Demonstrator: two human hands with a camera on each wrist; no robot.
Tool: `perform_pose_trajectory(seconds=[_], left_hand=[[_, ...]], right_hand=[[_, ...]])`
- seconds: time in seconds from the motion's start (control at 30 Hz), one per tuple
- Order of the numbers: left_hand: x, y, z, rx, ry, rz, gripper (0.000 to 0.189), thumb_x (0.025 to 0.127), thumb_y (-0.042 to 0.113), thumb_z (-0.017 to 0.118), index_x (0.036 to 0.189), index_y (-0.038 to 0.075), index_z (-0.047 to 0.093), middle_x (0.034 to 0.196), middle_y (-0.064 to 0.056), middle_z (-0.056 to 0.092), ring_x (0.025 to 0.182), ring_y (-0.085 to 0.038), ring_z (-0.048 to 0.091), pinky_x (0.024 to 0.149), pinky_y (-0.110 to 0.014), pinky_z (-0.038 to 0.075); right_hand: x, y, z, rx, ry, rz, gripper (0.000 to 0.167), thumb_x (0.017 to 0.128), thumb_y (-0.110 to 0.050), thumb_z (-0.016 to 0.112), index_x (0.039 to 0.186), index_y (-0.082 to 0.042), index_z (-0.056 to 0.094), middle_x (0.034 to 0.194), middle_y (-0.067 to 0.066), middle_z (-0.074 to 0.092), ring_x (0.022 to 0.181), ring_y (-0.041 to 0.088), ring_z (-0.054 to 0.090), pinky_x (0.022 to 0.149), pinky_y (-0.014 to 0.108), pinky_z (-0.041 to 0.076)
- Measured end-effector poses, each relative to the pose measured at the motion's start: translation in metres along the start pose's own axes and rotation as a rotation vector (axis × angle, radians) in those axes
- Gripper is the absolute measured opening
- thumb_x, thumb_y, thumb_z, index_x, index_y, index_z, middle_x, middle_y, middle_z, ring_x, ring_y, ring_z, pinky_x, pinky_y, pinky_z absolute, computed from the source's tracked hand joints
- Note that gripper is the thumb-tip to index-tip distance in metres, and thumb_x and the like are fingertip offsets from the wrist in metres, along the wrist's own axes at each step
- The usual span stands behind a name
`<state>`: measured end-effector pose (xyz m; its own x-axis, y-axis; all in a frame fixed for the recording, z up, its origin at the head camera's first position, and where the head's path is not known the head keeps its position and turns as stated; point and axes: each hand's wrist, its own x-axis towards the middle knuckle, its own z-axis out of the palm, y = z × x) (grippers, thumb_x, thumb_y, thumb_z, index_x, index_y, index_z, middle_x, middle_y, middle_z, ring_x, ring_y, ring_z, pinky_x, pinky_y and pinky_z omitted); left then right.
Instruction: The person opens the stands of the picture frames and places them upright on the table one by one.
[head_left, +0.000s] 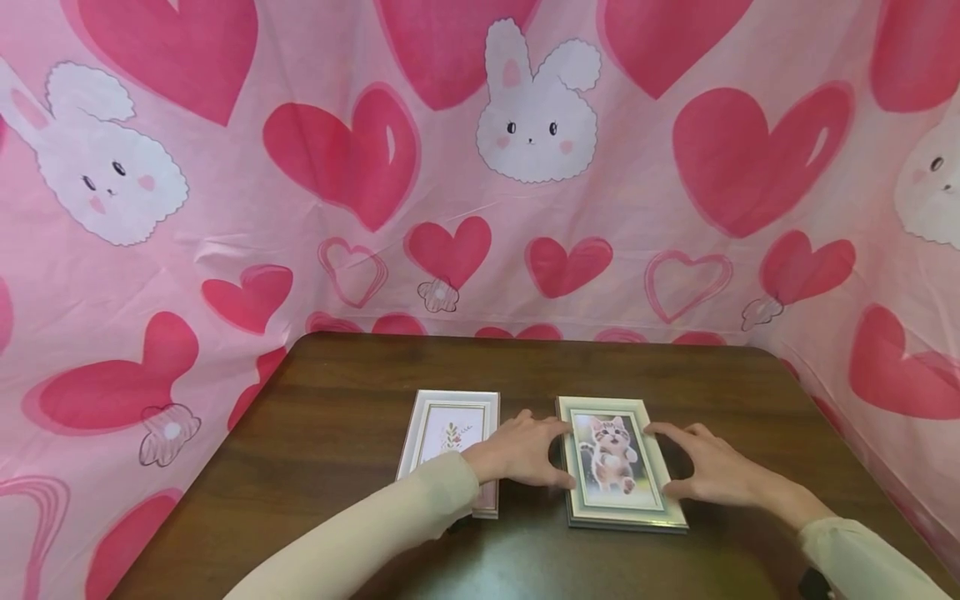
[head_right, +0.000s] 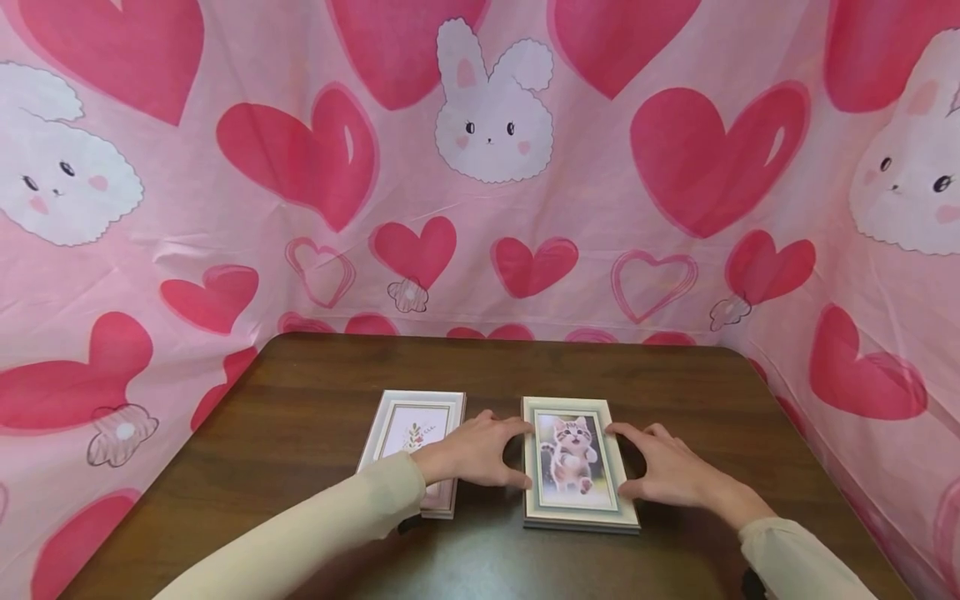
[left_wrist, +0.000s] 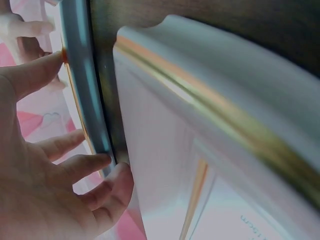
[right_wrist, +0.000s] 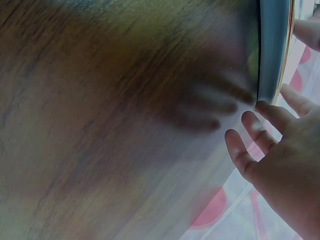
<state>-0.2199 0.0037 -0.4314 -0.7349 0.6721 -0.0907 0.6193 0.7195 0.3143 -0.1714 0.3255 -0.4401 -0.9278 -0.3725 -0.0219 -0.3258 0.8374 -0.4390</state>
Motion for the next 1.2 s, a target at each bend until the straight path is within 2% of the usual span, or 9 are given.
perform_pose_trajectory(seconds=[0.23, 0.5, 0.8, 1.2], left_hand=[[0.0020, -0.0011, -0.0003, -0.025, -0.009, -0.022, 0.082, 0.082, 0.060, 0.082, 0.151, 0.024, 0.058, 0.144, 0.008, 0.063, 0.111, -0.018, 0.054, 0.094, -0.037, 0.049], [0.0053, -0.0024, -0.0008, -0.017, -0.001, -0.013, 0.083, 0.081, 0.060, 0.083, 0.151, 0.023, 0.058, 0.143, 0.008, 0.063, 0.111, -0.019, 0.054, 0.094, -0.036, 0.049], [0.0080, -0.0018, -0.0010, -0.028, -0.023, -0.021, 0.084, 0.079, 0.059, 0.085, 0.150, 0.023, 0.059, 0.142, 0.005, 0.064, 0.108, -0.018, 0.052, 0.089, -0.034, 0.049], [0.0087, 0.0011, -0.0066, -0.056, -0.037, -0.050, 0.085, 0.077, 0.058, 0.088, 0.149, 0.023, 0.059, 0.138, 0.003, 0.066, 0.105, -0.018, 0.050, 0.083, -0.033, 0.048]], right_hand=[[0.0019, 0.0012, -0.0002, 0.009, -0.032, 0.019, 0.089, 0.073, -0.040, 0.089, 0.149, -0.016, 0.051, 0.120, 0.013, 0.058, 0.107, 0.030, 0.053, 0.080, 0.059, 0.050], [0.0060, 0.0031, -0.0051, 0.015, -0.062, 0.030, 0.090, 0.072, -0.043, 0.089, 0.149, -0.018, 0.050, 0.116, 0.010, 0.056, 0.101, 0.027, 0.051, 0.078, 0.055, 0.049], [0.0060, 0.0037, -0.0064, 0.022, -0.083, 0.029, 0.090, 0.072, -0.044, 0.089, 0.149, -0.018, 0.050, 0.116, 0.011, 0.055, 0.102, 0.030, 0.052, 0.080, 0.061, 0.049], [0.0071, 0.0062, -0.0071, 0.028, -0.085, 0.024, 0.091, 0.071, -0.043, 0.089, 0.150, -0.019, 0.050, 0.119, 0.010, 0.056, 0.104, 0.029, 0.052, 0.082, 0.060, 0.049]])
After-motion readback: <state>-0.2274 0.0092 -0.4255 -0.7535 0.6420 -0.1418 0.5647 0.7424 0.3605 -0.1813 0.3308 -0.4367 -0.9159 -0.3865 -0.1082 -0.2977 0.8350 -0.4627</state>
